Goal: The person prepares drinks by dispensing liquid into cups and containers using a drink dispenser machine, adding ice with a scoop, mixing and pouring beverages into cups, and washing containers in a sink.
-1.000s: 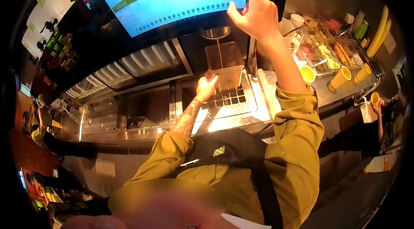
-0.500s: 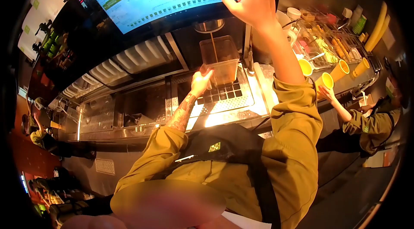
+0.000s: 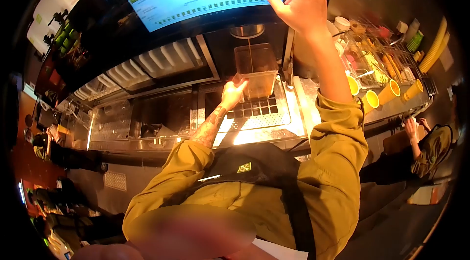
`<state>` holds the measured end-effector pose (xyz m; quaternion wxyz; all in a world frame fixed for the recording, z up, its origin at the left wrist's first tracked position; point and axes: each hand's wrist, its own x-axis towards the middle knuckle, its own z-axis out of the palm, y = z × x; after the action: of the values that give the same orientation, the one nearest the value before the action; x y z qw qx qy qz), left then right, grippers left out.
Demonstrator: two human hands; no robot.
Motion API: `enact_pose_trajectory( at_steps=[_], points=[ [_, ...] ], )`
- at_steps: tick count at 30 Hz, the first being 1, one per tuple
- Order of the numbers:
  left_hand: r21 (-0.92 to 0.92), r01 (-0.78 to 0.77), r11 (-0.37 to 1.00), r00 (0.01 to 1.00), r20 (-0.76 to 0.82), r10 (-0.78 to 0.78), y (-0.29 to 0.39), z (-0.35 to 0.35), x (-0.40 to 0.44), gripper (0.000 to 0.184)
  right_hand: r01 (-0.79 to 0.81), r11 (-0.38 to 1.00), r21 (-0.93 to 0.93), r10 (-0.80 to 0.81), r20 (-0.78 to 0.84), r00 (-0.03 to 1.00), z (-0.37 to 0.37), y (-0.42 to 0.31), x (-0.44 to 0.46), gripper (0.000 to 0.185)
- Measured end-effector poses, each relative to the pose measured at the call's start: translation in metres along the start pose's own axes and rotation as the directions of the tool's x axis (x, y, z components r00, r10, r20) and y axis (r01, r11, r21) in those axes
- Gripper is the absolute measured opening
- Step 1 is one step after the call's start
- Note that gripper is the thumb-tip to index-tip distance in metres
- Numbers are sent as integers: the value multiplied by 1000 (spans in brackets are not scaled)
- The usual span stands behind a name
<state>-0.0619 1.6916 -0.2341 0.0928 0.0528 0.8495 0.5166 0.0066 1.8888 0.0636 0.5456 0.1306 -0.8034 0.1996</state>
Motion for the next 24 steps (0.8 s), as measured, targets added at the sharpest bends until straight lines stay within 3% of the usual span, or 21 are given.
enact_pose_trajectory(
  at_steps=[2,4,9,15,18,20,22,24],
  points=[
    [-22,-47,999,998,-48,46,-2,3,-1,43,16,999,33,-13,-64,998,1,-3,-1,45],
    [30,-19,999,998,-60,21,-15,8,11,44,34,998,52,-32,-52,998,13,15,-14,73],
    [2,0,1000,1000,3,0,-1,0,1,45,-56,984,171,44,72,996,29,17,-99,66],
    [31,-71,997,991,-112,74,4,2,-5,42,-328,888,323,318,83,944,19,10,-154,56],
    [-51,-49,997,999,-19,48,-2,2,0,40,-384,869,312,368,111,923,7,9,-169,54],
    [-109,-159,981,986,-65,153,-14,9,8,40,-451,835,314,441,106,891,3,15,-181,50],
    [-154,-259,954,963,-122,242,-19,14,12,38,-579,707,405,581,134,803,-2,20,-193,48],
    [-226,-209,951,978,-75,197,-16,12,9,34,-636,651,414,637,157,754,-9,29,-208,46]
  ],
)
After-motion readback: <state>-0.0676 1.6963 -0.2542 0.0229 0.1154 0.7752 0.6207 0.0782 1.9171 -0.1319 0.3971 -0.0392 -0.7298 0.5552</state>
